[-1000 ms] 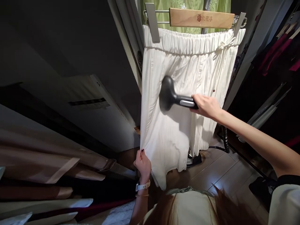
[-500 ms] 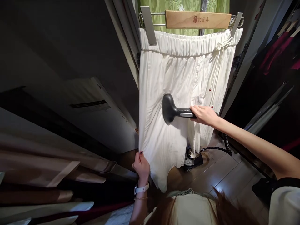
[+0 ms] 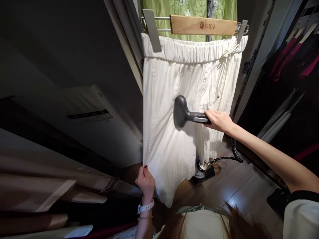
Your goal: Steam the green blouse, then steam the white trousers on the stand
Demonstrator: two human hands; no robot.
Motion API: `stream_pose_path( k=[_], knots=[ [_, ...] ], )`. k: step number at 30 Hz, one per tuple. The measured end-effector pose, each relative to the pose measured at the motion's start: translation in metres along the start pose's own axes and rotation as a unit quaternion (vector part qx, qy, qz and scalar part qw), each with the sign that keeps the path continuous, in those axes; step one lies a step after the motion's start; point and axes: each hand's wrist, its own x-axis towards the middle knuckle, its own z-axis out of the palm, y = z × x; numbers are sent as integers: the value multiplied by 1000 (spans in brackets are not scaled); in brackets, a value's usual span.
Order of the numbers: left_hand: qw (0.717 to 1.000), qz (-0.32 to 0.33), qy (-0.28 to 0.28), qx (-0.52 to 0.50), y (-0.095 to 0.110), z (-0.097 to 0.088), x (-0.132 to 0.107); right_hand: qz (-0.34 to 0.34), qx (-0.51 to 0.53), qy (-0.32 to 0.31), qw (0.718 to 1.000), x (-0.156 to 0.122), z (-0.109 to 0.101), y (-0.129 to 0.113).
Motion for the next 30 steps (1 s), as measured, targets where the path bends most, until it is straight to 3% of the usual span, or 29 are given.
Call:
stream_pose_path(
  k=[7, 14, 16, 23, 25, 30],
  knots=[
    [999, 34, -6, 18, -1, 0, 4, 96, -30, 105, 989, 10, -21, 38],
    [999, 21, -8, 28, 1, -2, 7, -53, -25, 34, 998, -15, 39, 16],
    [999, 17, -11, 36, -2, -2, 8, -66, -31, 46, 996, -18, 45, 18],
    [998, 10, -1, 70, -4, -3, 14, 54, -16, 183, 981, 4, 19, 46],
    [997, 9, -4, 72, -2, -4, 15, 40, -1, 169, 985, 4, 28, 39],
    [997, -4, -6, 76, -5, -4, 18, -87, 17, 81, 993, -11, 74, 10]
  ],
)
